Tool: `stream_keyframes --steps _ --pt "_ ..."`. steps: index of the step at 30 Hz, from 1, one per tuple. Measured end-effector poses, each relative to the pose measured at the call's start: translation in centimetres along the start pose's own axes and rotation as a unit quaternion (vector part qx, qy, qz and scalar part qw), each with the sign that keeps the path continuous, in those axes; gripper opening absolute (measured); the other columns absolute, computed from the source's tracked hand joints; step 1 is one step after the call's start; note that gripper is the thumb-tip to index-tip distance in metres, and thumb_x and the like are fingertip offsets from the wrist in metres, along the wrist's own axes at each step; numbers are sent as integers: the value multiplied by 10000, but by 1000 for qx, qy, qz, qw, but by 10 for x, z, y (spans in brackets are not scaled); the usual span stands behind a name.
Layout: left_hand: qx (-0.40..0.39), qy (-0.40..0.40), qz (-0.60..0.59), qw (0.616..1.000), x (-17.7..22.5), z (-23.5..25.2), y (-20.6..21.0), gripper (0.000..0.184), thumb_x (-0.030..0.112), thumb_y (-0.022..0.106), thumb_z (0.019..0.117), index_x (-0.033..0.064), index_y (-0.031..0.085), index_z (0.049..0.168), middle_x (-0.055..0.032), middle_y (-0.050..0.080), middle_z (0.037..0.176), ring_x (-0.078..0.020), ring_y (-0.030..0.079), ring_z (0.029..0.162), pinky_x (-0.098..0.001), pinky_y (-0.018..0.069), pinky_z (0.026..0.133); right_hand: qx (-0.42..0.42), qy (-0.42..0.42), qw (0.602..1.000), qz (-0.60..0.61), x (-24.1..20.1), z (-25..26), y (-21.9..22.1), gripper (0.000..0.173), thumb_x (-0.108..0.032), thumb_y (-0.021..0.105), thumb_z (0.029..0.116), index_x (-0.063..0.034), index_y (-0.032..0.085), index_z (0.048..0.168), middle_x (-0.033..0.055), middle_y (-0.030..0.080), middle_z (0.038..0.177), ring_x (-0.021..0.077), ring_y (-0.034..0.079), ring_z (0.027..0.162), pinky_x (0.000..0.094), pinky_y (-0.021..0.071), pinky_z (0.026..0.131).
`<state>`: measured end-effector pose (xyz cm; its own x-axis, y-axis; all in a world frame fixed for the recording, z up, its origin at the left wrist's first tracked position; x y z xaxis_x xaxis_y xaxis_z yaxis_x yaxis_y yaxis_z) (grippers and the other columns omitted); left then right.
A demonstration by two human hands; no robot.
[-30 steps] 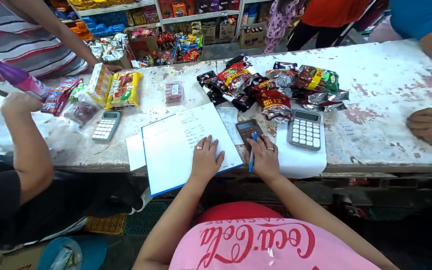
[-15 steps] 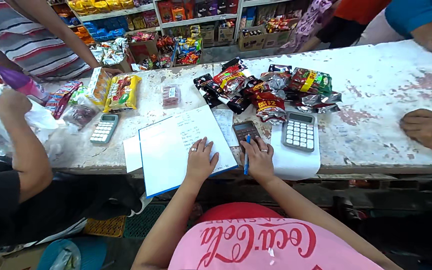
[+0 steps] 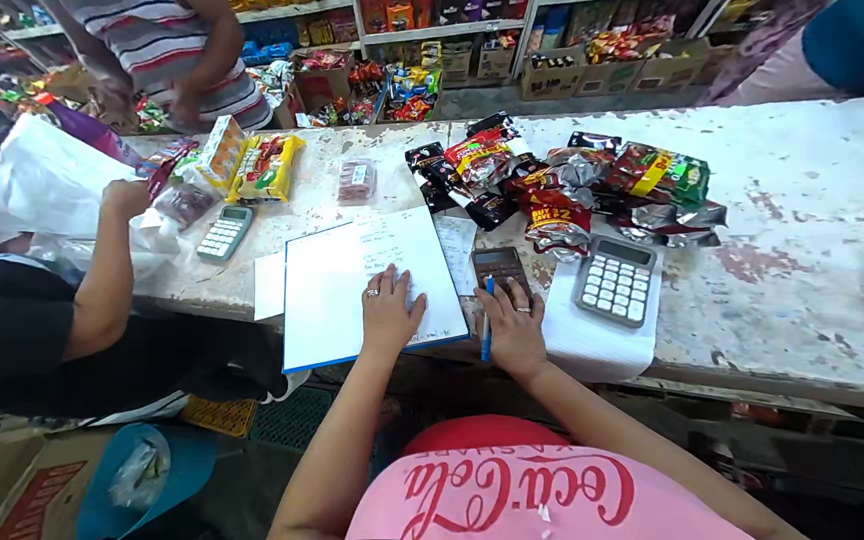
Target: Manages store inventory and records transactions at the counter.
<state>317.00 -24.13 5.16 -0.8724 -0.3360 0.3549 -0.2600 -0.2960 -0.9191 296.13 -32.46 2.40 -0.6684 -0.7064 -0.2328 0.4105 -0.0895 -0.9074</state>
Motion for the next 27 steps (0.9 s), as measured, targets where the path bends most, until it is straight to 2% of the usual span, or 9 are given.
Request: stream_keyframes --steps 5,8,11,16,18,22,27 --pt "-29 13 23 999 -2 0 3 599 545 436 1019 177 556 1475 -46 449 1594 -347 406 1453 -569 332 1141 12 3 1000 6 1 -3 3 470 -295 517 1004 -187 559 1460 157 566 1483 499 405 1434 778 266 1079" --pt "-52 24 32 998 0 3 4 640 571 399 1018 184 505 1516 -32 407 1623 -346 377 1474 -578 311 1145 22 36 999 18 3 -1 2 531 -344 544 977 -179 535 1481 156 540 1510 490 393 1447 779 241 1095" --pt "-77 31 30 996 2 7 1 685 580 384 1018 140 470 1536 -80 381 1634 -361 346 1492 -578 276 1172 36 96 994 45 2 4 -6 616 -397 622 924 -126 543 1471 193 535 1503 503 410 1429 765 263 1095" --pt "-181 48 79 979 12 10 -8 867 657 361 1002 21 315 1588 -210 250 1667 -418 283 1517 -581 264 1182 50 157 985 52 3 7 -5 713 -490 626 928 -50 520 1478 256 495 1516 528 393 1430 697 288 1141" --pt "-222 53 89 969 14 12 -14 964 717 376 970 0 252 1602 -243 180 1677 -441 244 1526 -586 254 1185 38 178 982 41 0 11 -5 713 -487 621 934 -48 513 1485 247 487 1526 507 397 1438 666 297 1156" --pt "-231 97 91 964 10 10 -16 1094 808 419 890 4 235 1608 -300 152 1663 -490 211 1522 -617 233 1187 62 187 980 13 -3 10 -3 684 -489 588 943 -30 549 1448 247 543 1473 490 474 1387 631 365 1133" --pt "-236 111 89 961 10 11 -15 1139 828 431 868 -20 231 1601 -333 142 1651 -517 205 1515 -626 217 1191 60 192 980 3 -1 7 -1 648 -435 587 950 -18 548 1444 266 540 1465 509 467 1384 626 383 1125"
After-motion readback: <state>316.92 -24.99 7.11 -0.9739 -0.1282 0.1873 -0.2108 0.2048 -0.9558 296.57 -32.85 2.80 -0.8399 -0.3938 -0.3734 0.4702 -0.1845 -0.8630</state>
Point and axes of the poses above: each hand's wrist, its own z-axis towards the middle knuckle, its own y-axis out of the palm, x = y × z, the point moved 3 cm from there along z, towards the middle knuckle
